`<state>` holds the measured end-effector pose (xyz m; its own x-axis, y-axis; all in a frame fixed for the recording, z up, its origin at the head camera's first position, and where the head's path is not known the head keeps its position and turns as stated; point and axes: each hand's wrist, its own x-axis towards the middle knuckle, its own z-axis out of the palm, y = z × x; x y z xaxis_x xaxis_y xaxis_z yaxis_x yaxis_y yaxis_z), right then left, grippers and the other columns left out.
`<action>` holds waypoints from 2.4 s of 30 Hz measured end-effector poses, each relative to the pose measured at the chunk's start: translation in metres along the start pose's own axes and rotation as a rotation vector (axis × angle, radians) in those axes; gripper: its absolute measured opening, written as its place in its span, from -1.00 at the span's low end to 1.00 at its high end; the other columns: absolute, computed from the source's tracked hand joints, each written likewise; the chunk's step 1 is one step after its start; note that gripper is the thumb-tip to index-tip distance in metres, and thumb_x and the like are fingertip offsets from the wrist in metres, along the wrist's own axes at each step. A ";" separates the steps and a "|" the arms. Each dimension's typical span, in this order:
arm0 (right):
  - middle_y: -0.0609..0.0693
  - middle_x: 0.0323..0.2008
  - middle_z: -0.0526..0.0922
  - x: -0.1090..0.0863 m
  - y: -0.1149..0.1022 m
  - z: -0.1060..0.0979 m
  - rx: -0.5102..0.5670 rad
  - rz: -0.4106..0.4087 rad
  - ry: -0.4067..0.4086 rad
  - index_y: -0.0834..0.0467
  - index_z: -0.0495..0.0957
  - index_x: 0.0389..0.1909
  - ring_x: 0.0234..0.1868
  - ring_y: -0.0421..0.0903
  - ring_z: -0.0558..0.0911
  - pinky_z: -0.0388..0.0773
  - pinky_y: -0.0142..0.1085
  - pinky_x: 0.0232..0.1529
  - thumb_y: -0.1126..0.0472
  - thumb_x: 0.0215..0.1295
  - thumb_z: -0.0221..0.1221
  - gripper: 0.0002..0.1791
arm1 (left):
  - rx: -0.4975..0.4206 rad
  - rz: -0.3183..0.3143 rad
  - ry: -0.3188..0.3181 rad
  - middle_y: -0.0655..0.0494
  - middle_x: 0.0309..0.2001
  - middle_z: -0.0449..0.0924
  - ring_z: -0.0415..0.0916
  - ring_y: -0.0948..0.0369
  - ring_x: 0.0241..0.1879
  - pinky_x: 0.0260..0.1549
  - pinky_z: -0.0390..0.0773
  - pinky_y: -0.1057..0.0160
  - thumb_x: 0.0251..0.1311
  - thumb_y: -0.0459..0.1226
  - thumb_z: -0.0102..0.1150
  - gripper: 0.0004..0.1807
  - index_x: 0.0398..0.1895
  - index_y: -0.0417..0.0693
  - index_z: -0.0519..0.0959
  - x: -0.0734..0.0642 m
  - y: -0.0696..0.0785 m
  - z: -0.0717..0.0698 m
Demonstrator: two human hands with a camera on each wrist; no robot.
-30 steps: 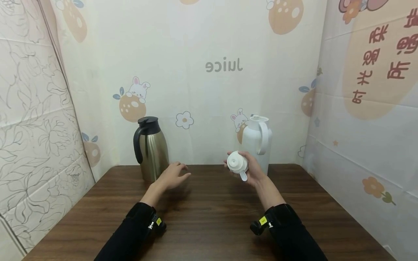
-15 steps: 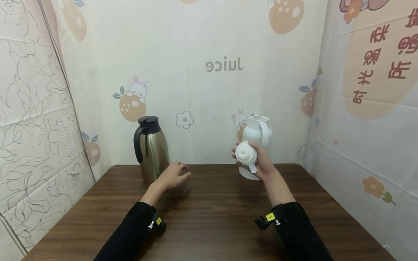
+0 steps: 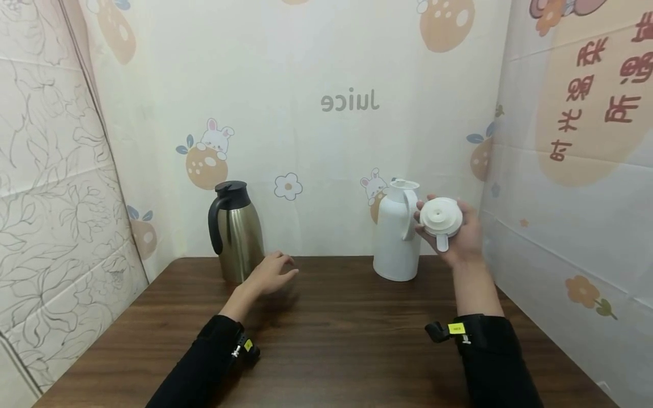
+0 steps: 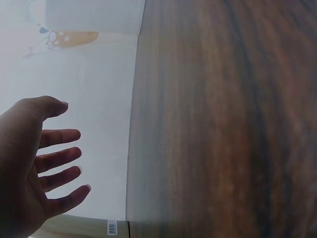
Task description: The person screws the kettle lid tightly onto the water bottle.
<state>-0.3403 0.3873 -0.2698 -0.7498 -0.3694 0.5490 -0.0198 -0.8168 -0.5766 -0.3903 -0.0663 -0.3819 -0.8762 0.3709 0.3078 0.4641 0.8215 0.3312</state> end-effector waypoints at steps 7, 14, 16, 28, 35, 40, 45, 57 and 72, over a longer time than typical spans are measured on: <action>0.42 0.21 0.54 -0.012 -0.016 -0.007 0.042 -0.057 0.024 0.30 0.30 0.45 0.20 0.36 0.57 0.59 0.16 0.13 0.00 0.64 -0.04 -0.42 | 0.009 -0.001 0.001 -0.07 0.21 0.54 0.46 -0.06 0.26 0.22 0.51 -0.12 0.58 0.04 0.11 -0.54 0.25 -0.10 0.63 0.000 0.002 0.002; 0.39 0.24 0.48 -0.020 -0.024 -0.018 0.076 -0.087 0.046 0.28 0.28 0.46 0.20 0.35 0.54 0.58 0.17 0.10 -0.02 0.65 -0.14 -0.43 | -0.009 0.034 0.001 -0.06 0.20 0.55 0.47 -0.06 0.27 0.24 0.50 -0.12 0.58 0.02 0.12 -0.57 0.23 -0.07 0.63 0.000 0.009 0.003; 0.37 0.25 0.46 -0.022 -0.026 -0.019 0.076 -0.093 0.060 0.27 0.28 0.46 0.19 0.34 0.54 0.58 0.16 0.09 -0.02 0.65 -0.15 -0.43 | -0.020 0.049 0.000 -0.06 0.20 0.56 0.48 -0.06 0.27 0.24 0.50 -0.11 0.58 0.02 0.11 -0.56 0.24 -0.09 0.63 0.002 0.012 0.004; 0.35 0.28 0.43 -0.026 -0.031 -0.026 0.128 -0.110 0.102 0.27 0.28 0.44 0.18 0.34 0.52 0.57 0.19 0.08 0.02 0.56 -0.03 -0.42 | -0.453 0.063 0.020 -0.05 0.20 0.60 0.55 0.02 0.20 0.19 0.56 -0.02 0.62 0.02 0.04 -0.52 0.29 -0.14 0.58 0.034 0.060 0.009; 0.37 0.25 0.46 -0.024 -0.032 -0.026 0.108 -0.124 0.138 0.27 0.29 0.44 0.18 0.33 0.53 0.59 0.18 0.04 0.04 0.52 0.02 -0.40 | -0.761 0.044 -0.001 0.03 0.25 0.61 0.56 0.10 0.23 0.12 0.64 0.05 0.61 0.05 0.04 -0.51 0.36 -0.05 0.56 0.072 0.110 0.019; 0.37 0.25 0.48 -0.023 -0.031 -0.026 0.099 -0.120 0.158 0.27 0.31 0.43 0.19 0.33 0.54 0.60 0.18 0.04 0.04 0.48 0.06 -0.38 | -0.921 0.044 -0.031 0.01 0.29 0.58 0.54 0.07 0.27 0.15 0.63 0.02 0.60 0.08 0.04 -0.45 0.40 -0.07 0.52 0.093 0.145 0.014; 0.37 0.23 0.50 -0.024 -0.029 -0.028 0.090 -0.135 0.183 0.27 0.32 0.43 0.16 0.33 0.56 0.62 0.17 0.03 0.03 0.44 0.11 -0.36 | -1.058 0.069 -0.087 -0.07 0.35 0.55 0.49 -0.01 0.36 0.26 0.57 -0.07 0.59 0.08 0.04 -0.39 0.43 -0.18 0.48 0.106 0.173 0.016; 0.35 0.22 0.51 -0.026 -0.029 -0.030 0.086 -0.116 0.210 0.26 0.35 0.41 0.15 0.32 0.57 0.61 0.15 0.02 0.03 0.48 0.08 -0.40 | -1.433 0.047 -0.180 -0.05 0.47 0.45 0.25 -0.06 0.55 0.40 0.35 -0.24 0.53 0.03 0.07 -0.38 0.47 -0.16 0.44 0.122 0.211 0.029; 0.35 0.23 0.52 -0.023 -0.023 -0.028 0.040 -0.113 0.208 0.25 0.34 0.43 0.15 0.30 0.58 0.63 0.13 0.03 0.03 0.47 0.12 -0.38 | -1.393 0.085 -0.277 -0.03 0.61 0.24 0.12 0.01 0.61 0.44 0.31 -0.20 0.51 0.25 -0.18 -0.16 0.63 -0.09 0.24 0.132 0.232 0.034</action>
<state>-0.3409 0.4266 -0.2861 -0.8645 -0.1793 0.4696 -0.0875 -0.8663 -0.4918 -0.4030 0.1885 -0.2947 -0.7609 0.6018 0.2427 0.1195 -0.2377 0.9640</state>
